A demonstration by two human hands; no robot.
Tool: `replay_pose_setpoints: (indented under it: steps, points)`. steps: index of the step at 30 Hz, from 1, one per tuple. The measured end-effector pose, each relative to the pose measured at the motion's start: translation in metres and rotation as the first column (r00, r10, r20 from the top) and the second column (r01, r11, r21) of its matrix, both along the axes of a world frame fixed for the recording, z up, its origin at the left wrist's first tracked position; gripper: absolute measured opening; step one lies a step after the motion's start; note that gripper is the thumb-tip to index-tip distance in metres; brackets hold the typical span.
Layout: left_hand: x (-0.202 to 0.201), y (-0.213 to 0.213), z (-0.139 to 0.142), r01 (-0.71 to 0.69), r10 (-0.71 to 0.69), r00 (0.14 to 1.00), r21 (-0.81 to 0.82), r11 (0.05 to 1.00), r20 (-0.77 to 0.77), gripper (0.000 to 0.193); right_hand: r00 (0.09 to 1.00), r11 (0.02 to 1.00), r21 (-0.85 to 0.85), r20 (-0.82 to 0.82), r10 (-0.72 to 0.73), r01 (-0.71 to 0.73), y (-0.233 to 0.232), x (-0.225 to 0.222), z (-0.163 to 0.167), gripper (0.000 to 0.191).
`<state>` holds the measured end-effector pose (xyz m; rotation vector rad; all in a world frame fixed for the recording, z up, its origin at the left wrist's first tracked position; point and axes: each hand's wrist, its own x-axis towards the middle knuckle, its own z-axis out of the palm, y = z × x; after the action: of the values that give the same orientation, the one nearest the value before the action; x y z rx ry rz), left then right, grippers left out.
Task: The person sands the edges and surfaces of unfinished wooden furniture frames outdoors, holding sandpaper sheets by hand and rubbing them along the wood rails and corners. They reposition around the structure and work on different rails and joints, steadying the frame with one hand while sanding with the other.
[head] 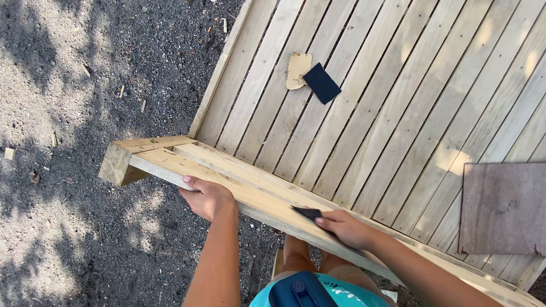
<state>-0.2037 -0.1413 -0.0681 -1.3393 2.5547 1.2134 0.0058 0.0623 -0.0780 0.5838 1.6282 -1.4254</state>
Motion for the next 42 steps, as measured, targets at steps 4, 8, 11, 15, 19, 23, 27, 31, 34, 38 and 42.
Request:
replay_pose_setpoints:
  steps: [4, 8, 11, 15, 19, 23, 27, 31, 34, 38, 42]
  points:
    - [-0.001, 0.001, 0.0, -0.019, 0.02, 1.0, 0.076, 0.997, -0.007, 0.065, 0.914, 0.966, 0.004, 0.322, -0.245, 0.258, 0.066, 0.1, 0.026, 0.041]
    - [0.001, -0.001, -0.006, -0.012, 0.012, 1.0, 0.034, 0.999, 0.002, 0.065, 0.981, 0.999, 0.039, 0.19, -0.04, 0.034, 0.012, 0.004, 0.012, 0.045]
    - [0.002, -0.003, -0.011, 0.01, -0.006, 0.998, 0.053, 0.999, -0.066, 0.065, 0.967, 1.0, 0.013, -0.253, 0.029, -0.027, -0.061, -0.118, -0.01, 0.047]
    - [0.004, -0.004, -0.012, 0.015, -0.011, 0.996, 0.044, 0.999, -0.089, 0.066, 0.964, 0.999, -0.053, -0.266, -0.007, -0.007, -0.081, -0.151, -0.008, 0.048]
    - [0.004, -0.003, -0.009, -0.008, 0.011, 0.999, 0.075, 0.997, -0.042, 0.066, 0.998, 0.988, -0.143, 0.028, -0.059, 0.063, 0.0, -0.026, 0.02, 0.041]
    - [0.003, -0.003, -0.01, -0.001, 0.01, 0.996, 0.096, 0.995, -0.093, 0.067, 0.946, 0.92, -0.25, 0.204, -0.253, 0.3, 0.056, 0.055, 0.053, 0.046]
    - [0.002, -0.004, -0.015, -0.005, 0.01, 0.997, 0.067, 0.998, -0.078, 0.068, 0.991, 0.969, -0.238, -0.098, -0.092, 0.067, -0.002, -0.03, 0.018, 0.047]
    - [0.003, -0.004, -0.014, 0.004, 0.0, 0.996, 0.044, 0.999, -0.086, 0.069, 0.957, 0.974, -0.217, -0.264, -0.124, 0.067, -0.07, -0.125, -0.015, 0.041]
    - [0.005, -0.002, -0.009, -0.015, 0.019, 0.999, 0.073, 0.997, -0.049, 0.068, 0.992, 0.996, -0.083, -0.128, -0.023, 0.012, -0.049, -0.069, -0.019, 0.039]
    - [0.005, -0.001, -0.004, 0.009, -0.005, 0.999, 0.077, 0.997, -0.042, 0.066, 0.972, 0.984, -0.056, 0.179, -0.155, 0.167, 0.052, 0.095, 0.017, 0.043]
    - [0.005, -0.001, -0.008, -0.021, 0.036, 0.994, 0.144, 0.989, -0.101, 0.066, 0.951, 0.98, 0.097, 0.243, -0.193, 0.174, 0.073, 0.133, 0.025, 0.052]
